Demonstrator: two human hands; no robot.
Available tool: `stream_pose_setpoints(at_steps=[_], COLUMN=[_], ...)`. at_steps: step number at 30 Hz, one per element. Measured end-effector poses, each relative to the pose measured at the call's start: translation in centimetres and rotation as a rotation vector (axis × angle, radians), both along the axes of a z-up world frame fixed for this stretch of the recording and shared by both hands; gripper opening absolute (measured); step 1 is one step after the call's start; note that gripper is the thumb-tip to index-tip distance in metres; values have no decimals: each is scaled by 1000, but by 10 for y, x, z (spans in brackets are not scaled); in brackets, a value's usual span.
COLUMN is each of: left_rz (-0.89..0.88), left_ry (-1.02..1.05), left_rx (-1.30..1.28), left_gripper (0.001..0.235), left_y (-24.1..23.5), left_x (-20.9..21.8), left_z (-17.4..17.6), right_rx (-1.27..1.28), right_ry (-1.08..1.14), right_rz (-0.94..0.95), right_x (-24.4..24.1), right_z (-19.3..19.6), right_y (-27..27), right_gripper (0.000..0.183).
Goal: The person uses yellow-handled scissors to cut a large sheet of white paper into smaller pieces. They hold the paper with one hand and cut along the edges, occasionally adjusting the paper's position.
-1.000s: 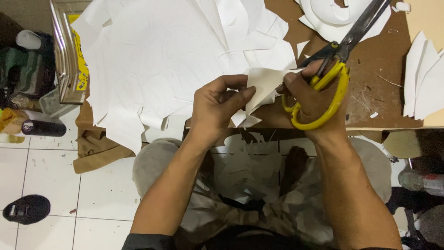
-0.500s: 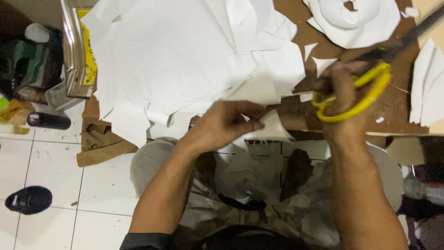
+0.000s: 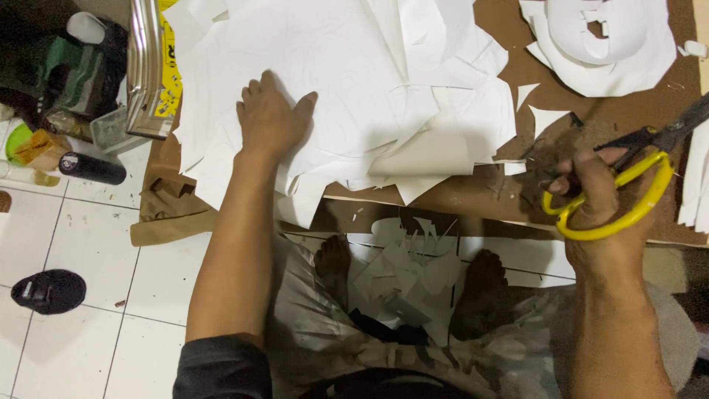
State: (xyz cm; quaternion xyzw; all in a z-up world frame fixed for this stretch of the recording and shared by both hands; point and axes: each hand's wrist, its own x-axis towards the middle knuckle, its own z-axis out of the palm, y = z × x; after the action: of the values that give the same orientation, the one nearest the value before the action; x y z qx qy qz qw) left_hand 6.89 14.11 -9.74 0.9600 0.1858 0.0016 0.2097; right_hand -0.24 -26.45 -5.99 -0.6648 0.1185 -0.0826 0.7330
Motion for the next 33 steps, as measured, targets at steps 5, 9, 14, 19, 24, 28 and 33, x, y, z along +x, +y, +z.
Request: stream_pose_setpoints(at_steps=[5, 9, 14, 19, 24, 28, 33], left_rz=[-82, -184, -599, -493, -356, -330, -539], left_ry=[119, 153, 319, 220, -250, -663, -766], left_rx=[-36, 43, 38, -137, -239, -32, -222], left_gripper=[97, 107, 113, 63, 29, 15, 23], left_y=[3, -15, -49, -39, -48, -87, -134], left_x=[13, -10, -35, -35, -32, -27, -25], left_z=[16, 31, 51, 55, 35, 21, 23], right_rx=[-36, -19, -118, -193, -165, -111, -20], right_ry=[38, 94, 39, 100, 97, 164, 152], right_rz=[11, 32, 64, 96, 135, 129, 119], right_x=[0, -1, 4, 3, 1, 5, 4], right_z=[-7, -3, -2, 11, 12, -3, -1], right_y=[-1, 5, 21, 35, 40, 41, 47], right_gripper=[15, 17, 17, 15, 17, 14, 16])
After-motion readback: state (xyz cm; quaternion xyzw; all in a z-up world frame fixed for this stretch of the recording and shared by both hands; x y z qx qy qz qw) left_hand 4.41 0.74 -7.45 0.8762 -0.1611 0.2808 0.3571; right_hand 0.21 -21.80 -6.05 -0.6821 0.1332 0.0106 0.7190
